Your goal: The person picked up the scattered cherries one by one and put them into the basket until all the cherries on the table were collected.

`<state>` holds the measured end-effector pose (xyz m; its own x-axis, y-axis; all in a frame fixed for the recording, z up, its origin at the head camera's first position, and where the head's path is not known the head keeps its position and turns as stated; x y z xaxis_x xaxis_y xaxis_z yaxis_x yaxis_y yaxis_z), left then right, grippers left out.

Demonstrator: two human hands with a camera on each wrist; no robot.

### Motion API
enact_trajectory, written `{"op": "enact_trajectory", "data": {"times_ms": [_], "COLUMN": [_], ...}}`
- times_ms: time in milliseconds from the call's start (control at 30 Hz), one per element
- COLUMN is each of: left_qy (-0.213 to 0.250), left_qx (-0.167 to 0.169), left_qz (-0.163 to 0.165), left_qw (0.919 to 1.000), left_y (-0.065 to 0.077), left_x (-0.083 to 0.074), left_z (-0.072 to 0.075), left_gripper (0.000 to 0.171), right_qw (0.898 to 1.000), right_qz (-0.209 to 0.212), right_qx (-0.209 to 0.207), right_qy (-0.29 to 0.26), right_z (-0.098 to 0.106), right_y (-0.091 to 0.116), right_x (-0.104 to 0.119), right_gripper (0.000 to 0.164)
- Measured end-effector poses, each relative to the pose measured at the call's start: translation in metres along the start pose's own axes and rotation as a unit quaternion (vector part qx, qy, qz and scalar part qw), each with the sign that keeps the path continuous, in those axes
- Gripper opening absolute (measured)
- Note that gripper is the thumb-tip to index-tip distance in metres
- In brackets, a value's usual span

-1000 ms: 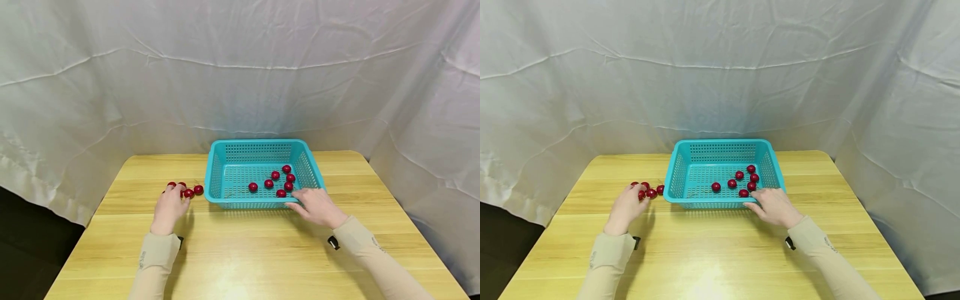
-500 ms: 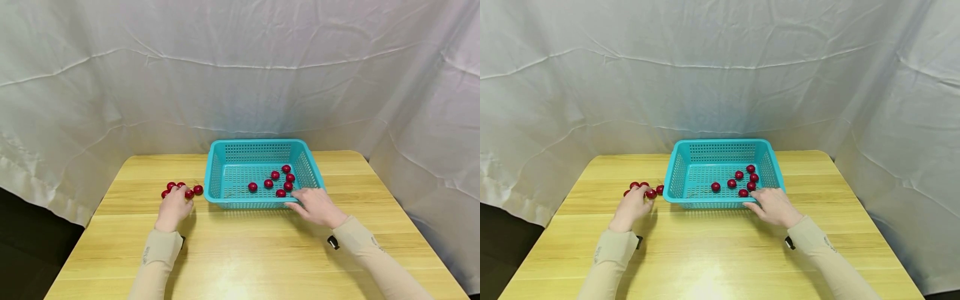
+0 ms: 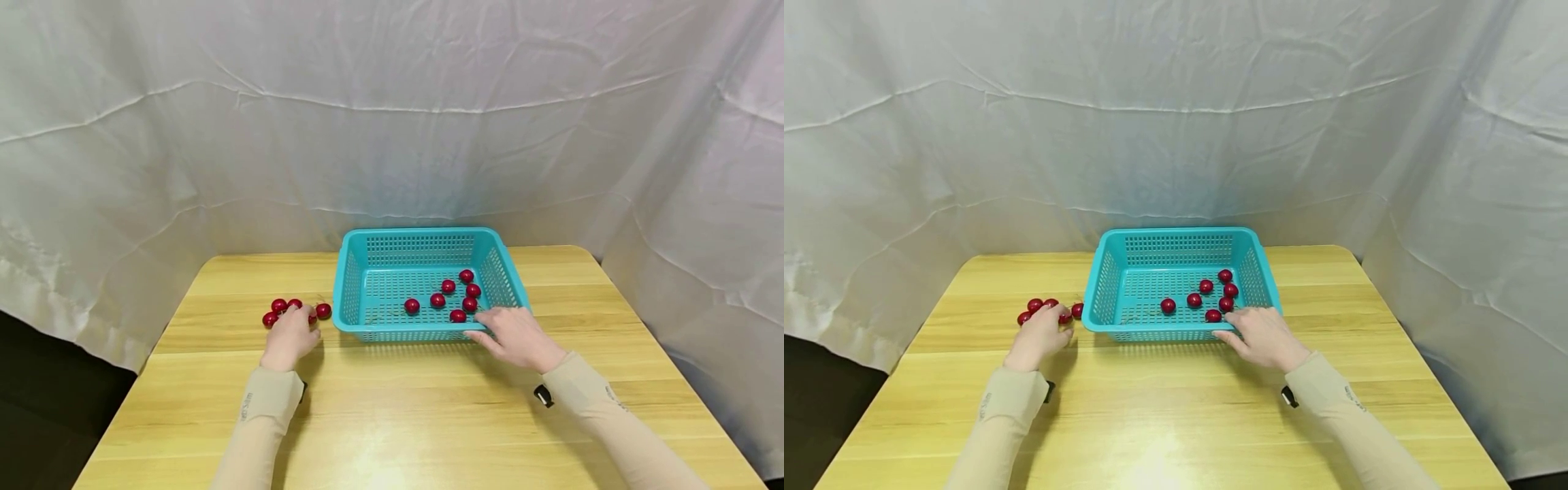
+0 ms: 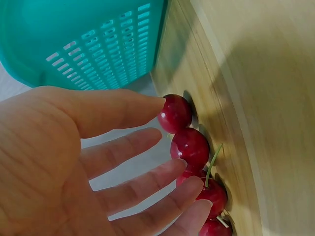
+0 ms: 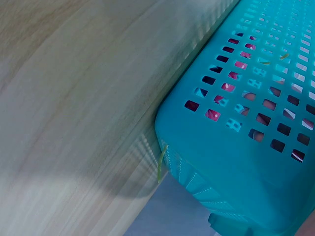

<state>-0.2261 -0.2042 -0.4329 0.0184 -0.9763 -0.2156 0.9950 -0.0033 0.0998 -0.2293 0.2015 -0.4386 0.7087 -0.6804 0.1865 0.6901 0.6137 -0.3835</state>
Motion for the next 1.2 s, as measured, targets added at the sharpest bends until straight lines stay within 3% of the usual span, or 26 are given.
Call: {"op": "enact_trajectory", "data": {"times_ms": [300,567,1200], "left_qy": [-0.002,-0.018,-0.07], "left_qx": [-0.028,-0.003,0.022], "left_qz": [0.022,0.028,0.017], "left_qw": [0.9994,0.9995,0.9972], "left_y": [-0.01,-0.015,-0.017], "left_x": [0.0,0.001,-0.006], "left_z": [0.004,0.003,-0.003], "left_gripper": [0.045,0.047,0.031], "right_qw": [1.0,1.0,1.0], "right_qz": [-0.007,-0.009,-0.009], "right_qx": [0.008,0.01,0.009], "right_qy": [-0.001,0.002,0.002], "right_z": [0.001,0.0,0.001], "right_y": [0.0,0.0,0.0], "right_x": [0.001,0.001,0.001], "right_gripper": [0.031,0.032,0.033]}}
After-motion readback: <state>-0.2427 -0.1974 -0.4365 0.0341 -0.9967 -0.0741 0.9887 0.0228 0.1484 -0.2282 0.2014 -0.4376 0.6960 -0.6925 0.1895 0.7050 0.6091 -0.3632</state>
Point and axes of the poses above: each hand's wrist, its own y-axis away from the middle knuckle, its own z-axis out of the back of the hand, x = y × z, the point moved 2 cm from there along -y, towards the middle knuckle, and after that the axes turned 10 degrees about -y, right-handed, at the moved point
